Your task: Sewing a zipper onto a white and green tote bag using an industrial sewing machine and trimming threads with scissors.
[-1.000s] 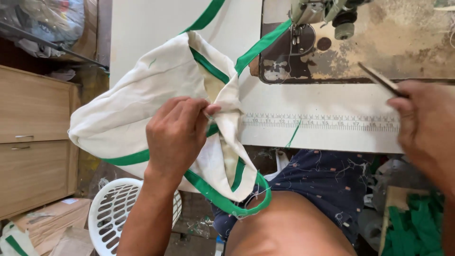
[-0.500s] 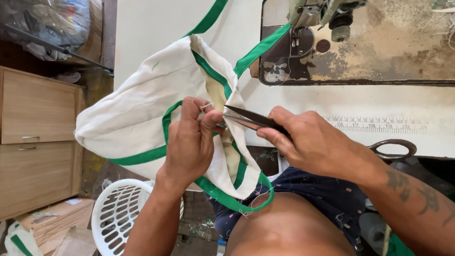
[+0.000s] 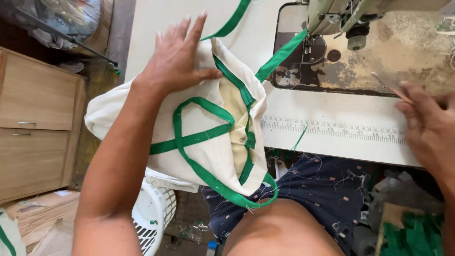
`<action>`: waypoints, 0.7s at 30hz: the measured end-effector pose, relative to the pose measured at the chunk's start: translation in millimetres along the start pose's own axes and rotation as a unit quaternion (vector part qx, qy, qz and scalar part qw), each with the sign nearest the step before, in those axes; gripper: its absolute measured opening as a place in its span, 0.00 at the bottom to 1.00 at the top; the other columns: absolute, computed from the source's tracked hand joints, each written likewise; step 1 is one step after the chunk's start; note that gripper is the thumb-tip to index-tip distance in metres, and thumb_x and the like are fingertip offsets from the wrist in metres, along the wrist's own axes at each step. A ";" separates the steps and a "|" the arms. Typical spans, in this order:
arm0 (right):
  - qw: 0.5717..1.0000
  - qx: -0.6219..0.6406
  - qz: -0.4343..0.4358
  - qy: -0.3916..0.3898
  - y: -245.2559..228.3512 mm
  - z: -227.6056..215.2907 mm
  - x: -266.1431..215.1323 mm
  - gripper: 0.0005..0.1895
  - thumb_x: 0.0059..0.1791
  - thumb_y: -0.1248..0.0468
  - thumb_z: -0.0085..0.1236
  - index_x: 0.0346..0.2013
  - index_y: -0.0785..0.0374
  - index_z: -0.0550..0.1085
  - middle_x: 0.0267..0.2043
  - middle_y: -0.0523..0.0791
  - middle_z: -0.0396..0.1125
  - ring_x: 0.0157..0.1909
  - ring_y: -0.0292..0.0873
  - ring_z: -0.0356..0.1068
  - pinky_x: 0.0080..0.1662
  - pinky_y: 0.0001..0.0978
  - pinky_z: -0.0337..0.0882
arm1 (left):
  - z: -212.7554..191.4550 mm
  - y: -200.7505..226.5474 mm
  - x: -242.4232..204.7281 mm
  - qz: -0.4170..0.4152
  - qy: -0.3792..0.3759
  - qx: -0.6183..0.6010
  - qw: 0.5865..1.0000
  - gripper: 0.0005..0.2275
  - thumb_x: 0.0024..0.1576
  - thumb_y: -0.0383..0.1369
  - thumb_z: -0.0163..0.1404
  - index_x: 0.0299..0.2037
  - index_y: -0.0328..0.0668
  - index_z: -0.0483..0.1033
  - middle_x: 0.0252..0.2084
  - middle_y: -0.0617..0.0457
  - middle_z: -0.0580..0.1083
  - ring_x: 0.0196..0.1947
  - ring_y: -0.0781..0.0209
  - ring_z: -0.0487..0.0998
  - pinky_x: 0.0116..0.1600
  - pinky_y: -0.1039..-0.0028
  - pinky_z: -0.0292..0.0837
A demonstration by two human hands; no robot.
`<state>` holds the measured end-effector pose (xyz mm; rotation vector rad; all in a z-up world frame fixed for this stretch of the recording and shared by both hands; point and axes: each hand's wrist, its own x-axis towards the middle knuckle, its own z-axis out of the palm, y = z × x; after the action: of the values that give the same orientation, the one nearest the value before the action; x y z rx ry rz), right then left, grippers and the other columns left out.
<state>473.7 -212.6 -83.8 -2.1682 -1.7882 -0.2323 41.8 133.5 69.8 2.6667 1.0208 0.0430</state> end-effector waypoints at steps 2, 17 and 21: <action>0.999 0.010 -0.008 0.051 17.4 16.2 -3.0 0.24 0.74 0.64 0.68 0.86 0.70 0.85 0.53 0.59 0.58 0.46 0.58 0.61 0.53 0.48 0.67 | 5.0 -13.6 1.4 -0.089 -0.062 -0.030 0.994 0.49 0.63 0.54 0.62 0.85 0.54 0.38 0.80 0.31 0.58 0.77 0.33 0.59 0.74 0.47 0.57; 0.854 0.422 -0.108 -0.285 -316.4 -102.2 204.3 0.09 0.57 0.55 0.63 0.42 0.55 0.83 0.21 0.39 0.69 0.23 0.38 0.62 0.30 0.34 0.60 | -115.1 20.9 -332.3 -0.217 0.215 -0.199 0.931 0.26 0.59 0.32 0.45 0.70 0.36 0.71 0.57 0.50 0.75 0.54 0.58 0.73 0.59 0.68 0.66; 0.840 0.291 -0.215 -0.404 -373.6 -173.6 240.8 0.22 0.47 0.46 0.77 0.29 0.57 0.75 0.26 0.39 0.70 0.26 0.38 0.68 0.29 0.33 0.69 | -129.8 93.1 -357.0 -0.240 0.297 -0.136 0.914 0.49 0.45 0.45 0.47 0.82 0.38 0.47 0.84 0.37 0.58 0.82 0.38 0.62 0.84 0.51 0.53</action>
<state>171.3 11.7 209.3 -1.4591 -2.3177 1.1528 -181.8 -134.7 245.9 2.1086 1.6783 0.8659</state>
